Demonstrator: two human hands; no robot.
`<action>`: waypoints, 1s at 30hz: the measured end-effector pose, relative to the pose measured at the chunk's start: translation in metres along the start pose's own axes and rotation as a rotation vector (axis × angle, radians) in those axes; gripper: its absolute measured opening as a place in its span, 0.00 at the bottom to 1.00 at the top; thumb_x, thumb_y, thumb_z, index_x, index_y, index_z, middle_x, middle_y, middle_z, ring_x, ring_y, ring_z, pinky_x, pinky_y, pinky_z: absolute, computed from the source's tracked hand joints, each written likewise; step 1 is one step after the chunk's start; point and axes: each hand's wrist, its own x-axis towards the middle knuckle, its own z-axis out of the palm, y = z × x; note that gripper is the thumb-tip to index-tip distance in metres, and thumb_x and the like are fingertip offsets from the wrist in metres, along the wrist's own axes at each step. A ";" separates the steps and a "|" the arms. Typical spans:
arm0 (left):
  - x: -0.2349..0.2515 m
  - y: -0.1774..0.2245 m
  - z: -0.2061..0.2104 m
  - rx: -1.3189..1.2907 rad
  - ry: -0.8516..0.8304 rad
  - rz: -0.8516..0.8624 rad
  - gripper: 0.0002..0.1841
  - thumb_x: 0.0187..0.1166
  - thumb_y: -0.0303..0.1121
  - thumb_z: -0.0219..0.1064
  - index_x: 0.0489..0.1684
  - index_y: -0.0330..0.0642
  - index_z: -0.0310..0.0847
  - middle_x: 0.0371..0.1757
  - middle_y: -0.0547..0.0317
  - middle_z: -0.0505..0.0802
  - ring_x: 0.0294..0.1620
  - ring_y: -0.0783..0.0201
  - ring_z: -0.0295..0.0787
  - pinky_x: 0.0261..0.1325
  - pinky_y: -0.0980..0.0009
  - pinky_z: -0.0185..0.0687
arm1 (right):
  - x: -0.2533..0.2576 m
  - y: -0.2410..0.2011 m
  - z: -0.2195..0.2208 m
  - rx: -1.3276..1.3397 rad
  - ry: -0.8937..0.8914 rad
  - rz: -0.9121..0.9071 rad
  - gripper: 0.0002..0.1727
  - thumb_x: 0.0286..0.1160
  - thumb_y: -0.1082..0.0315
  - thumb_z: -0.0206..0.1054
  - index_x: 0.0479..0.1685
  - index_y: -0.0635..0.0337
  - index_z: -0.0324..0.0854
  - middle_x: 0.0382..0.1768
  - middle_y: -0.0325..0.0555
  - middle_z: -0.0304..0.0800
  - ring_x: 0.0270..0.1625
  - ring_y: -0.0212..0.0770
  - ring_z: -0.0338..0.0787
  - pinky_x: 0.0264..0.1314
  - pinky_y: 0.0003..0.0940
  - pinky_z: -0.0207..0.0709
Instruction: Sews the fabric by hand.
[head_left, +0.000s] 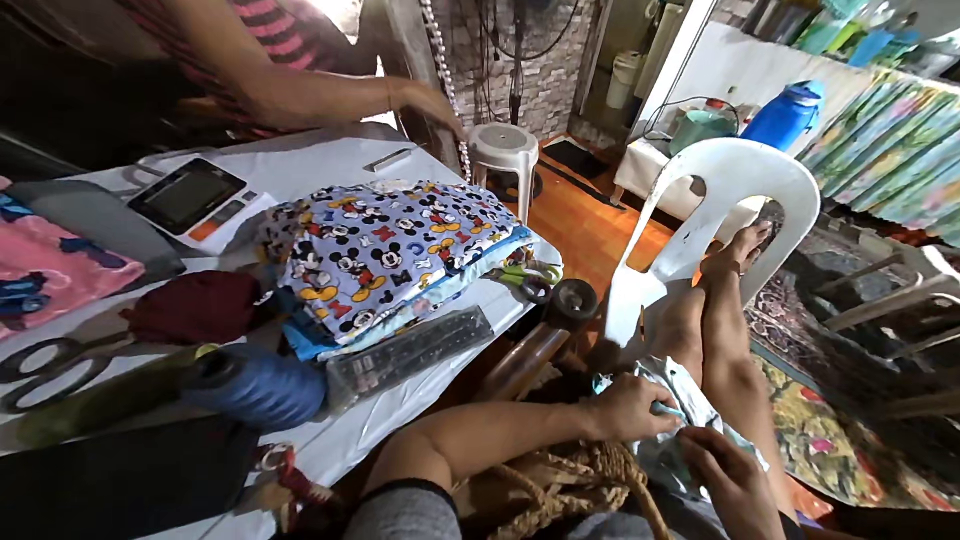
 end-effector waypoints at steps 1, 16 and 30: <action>0.000 0.000 0.000 -0.001 -0.001 0.001 0.12 0.81 0.29 0.67 0.46 0.26 0.89 0.40 0.38 0.93 0.42 0.52 0.91 0.51 0.58 0.82 | 0.000 -0.001 0.001 -0.001 -0.007 0.007 0.09 0.76 0.74 0.61 0.45 0.68 0.85 0.27 0.29 0.87 0.23 0.16 0.81 0.29 0.16 0.80; 0.003 0.001 0.004 0.019 0.018 0.005 0.12 0.80 0.29 0.68 0.46 0.26 0.90 0.40 0.38 0.94 0.43 0.50 0.92 0.53 0.54 0.83 | 0.022 -0.018 -0.005 0.115 -0.010 0.115 0.07 0.74 0.80 0.65 0.40 0.80 0.83 0.24 0.48 0.88 0.21 0.27 0.84 0.28 0.21 0.81; 0.005 -0.002 0.006 0.006 0.017 0.035 0.12 0.80 0.29 0.68 0.45 0.25 0.89 0.39 0.36 0.94 0.43 0.48 0.92 0.53 0.53 0.83 | 0.020 -0.042 0.001 0.119 0.024 0.125 0.07 0.71 0.82 0.62 0.36 0.83 0.81 0.20 0.45 0.85 0.20 0.24 0.82 0.28 0.18 0.79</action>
